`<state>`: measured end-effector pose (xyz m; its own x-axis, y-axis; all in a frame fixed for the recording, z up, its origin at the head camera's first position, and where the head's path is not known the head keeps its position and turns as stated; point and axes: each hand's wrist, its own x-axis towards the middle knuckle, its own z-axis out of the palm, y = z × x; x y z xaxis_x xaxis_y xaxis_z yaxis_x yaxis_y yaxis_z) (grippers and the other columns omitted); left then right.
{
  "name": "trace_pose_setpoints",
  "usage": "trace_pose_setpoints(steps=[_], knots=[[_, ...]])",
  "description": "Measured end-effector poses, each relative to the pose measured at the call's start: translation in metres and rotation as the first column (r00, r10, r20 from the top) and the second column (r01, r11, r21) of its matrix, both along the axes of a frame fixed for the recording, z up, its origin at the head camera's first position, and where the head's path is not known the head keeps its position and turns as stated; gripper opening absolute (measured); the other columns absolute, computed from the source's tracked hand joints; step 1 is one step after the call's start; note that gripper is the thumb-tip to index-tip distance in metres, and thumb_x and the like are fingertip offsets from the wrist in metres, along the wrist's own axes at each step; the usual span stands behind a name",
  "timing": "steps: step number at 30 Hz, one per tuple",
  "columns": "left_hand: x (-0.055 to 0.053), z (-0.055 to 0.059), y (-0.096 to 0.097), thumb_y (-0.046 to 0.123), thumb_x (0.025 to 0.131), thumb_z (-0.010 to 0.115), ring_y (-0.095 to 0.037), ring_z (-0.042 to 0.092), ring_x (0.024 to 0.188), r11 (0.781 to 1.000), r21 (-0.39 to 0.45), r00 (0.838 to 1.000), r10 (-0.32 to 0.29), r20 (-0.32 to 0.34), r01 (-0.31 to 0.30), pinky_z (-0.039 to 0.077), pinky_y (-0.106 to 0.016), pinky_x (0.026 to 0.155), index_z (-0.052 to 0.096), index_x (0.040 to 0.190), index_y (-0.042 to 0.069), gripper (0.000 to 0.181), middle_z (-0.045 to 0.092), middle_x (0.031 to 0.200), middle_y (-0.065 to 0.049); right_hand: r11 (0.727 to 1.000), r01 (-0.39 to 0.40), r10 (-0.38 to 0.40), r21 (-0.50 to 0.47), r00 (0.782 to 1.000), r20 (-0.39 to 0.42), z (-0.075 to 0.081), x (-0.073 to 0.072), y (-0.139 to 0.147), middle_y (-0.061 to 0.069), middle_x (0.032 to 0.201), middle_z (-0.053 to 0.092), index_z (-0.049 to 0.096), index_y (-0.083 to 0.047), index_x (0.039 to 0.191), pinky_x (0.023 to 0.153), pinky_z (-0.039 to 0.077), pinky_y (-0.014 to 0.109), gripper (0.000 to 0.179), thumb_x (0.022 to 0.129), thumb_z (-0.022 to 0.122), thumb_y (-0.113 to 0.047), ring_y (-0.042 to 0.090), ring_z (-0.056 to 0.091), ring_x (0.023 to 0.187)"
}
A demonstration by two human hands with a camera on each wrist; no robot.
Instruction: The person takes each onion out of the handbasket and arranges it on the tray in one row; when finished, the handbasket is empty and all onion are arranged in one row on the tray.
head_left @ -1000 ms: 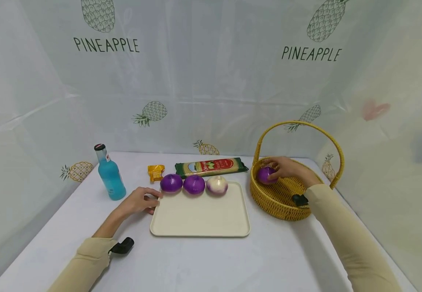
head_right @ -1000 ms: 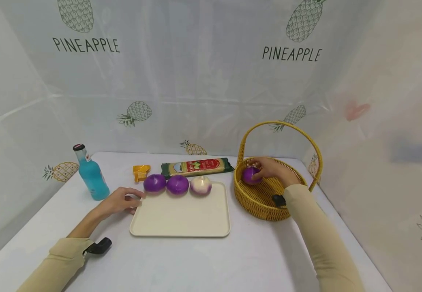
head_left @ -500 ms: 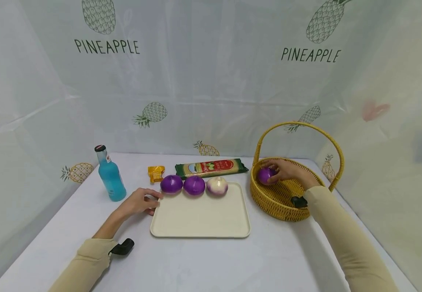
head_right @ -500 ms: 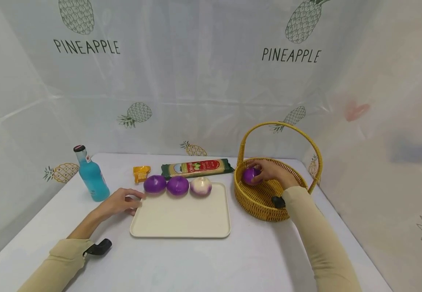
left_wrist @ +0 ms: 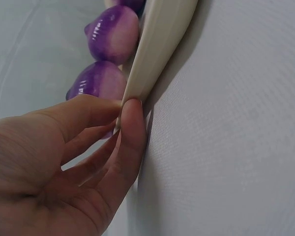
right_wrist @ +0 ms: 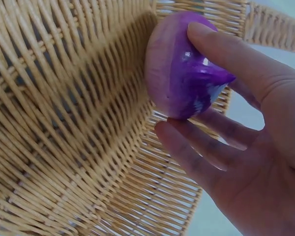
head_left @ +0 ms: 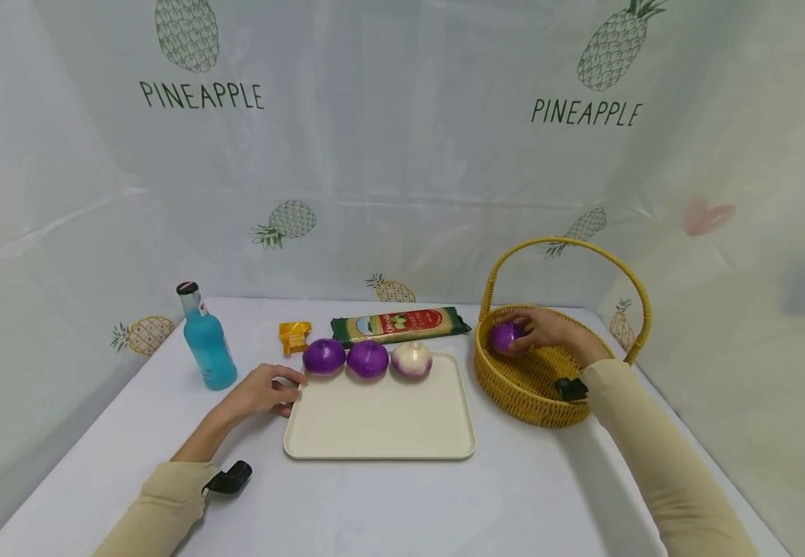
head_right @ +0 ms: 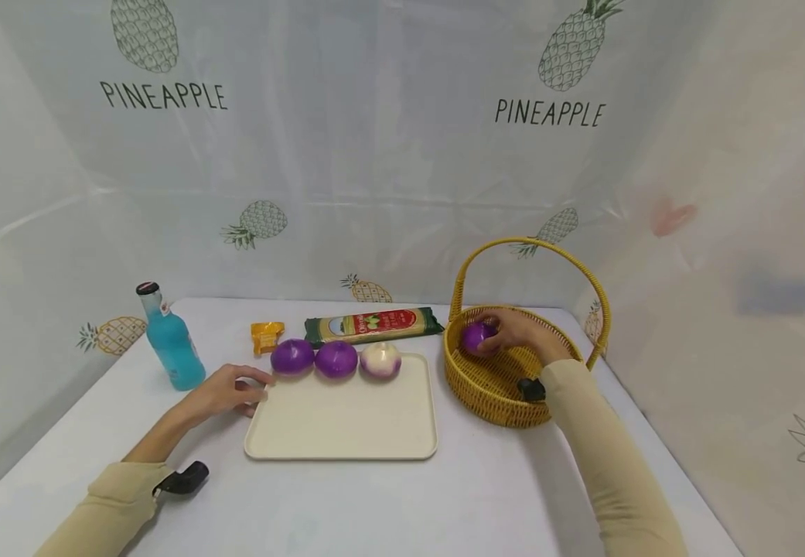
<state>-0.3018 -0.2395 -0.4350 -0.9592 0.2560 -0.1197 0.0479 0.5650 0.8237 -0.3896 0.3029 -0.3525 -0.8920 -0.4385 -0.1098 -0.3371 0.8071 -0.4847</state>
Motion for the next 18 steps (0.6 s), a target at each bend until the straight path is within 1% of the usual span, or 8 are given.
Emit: trace_pose_setpoints(steps=[3,6,11,14,18], knots=[[0.000,0.000,0.000,0.007,0.090,0.068,-0.016,0.066,0.069,1.000,0.001,1.000,-0.003,-0.003,0.003,0.061,-0.029,0.065,0.067,0.120,0.000,0.031,0.065,0.119,-0.021,1.000,0.001,-0.001,0.013,1.000,-0.021,0.009,0.005,0.000,0.030,0.135,0.052,0.047,-0.003,0.142,0.094,0.054,0.051,0.064,0.088,0.074,-0.025,0.044,0.054,0.121],[-0.001,0.001,0.000,0.006,0.089,0.068,-0.016,0.066,0.069,1.000,0.006,1.000,0.002,-0.003,-0.002,0.061,-0.029,0.064,0.067,0.120,0.000,0.031,0.065,0.119,-0.021,1.000,-0.010,0.012,0.027,0.998,-0.068,0.019,0.010,0.000,0.026,0.134,0.055,0.047,-0.004,0.142,0.098,0.051,0.052,0.064,0.088,0.074,-0.027,0.042,0.055,0.121],[-0.001,0.001,0.000,0.006,0.090,0.068,-0.016,0.066,0.069,1.000,0.001,1.000,0.006,-0.008,-0.006,0.061,-0.029,0.064,0.067,0.120,0.000,0.032,0.065,0.119,-0.021,0.998,-0.061,0.062,0.012,0.990,-0.130,0.033,0.021,-0.002,0.023,0.131,0.058,0.048,-0.005,0.141,0.096,0.052,0.052,0.063,0.087,0.075,-0.026,0.041,0.057,0.119],[-0.001,0.001,0.000,0.007,0.090,0.068,-0.016,0.065,0.068,1.000,-0.006,1.000,0.011,-0.007,-0.011,0.060,-0.028,0.064,0.067,0.121,0.001,0.032,0.065,0.119,-0.020,0.995,-0.095,0.093,-0.005,0.985,-0.148,0.038,0.028,-0.005,0.021,0.130,0.059,0.049,-0.006,0.141,0.096,0.053,0.052,0.063,0.087,0.075,-0.026,0.039,0.059,0.118],[0.000,0.000,0.000,0.008,0.089,0.069,-0.016,0.065,0.068,1.000,-0.008,1.000,0.016,-0.003,-0.016,0.060,-0.028,0.064,0.067,0.121,0.001,0.032,0.065,0.118,-0.019,0.991,-0.131,0.123,-0.033,0.977,-0.173,0.040,0.037,-0.012,0.017,0.128,0.061,0.051,-0.009,0.140,0.093,0.055,0.049,0.063,0.085,0.077,-0.027,0.035,0.061,0.114]])
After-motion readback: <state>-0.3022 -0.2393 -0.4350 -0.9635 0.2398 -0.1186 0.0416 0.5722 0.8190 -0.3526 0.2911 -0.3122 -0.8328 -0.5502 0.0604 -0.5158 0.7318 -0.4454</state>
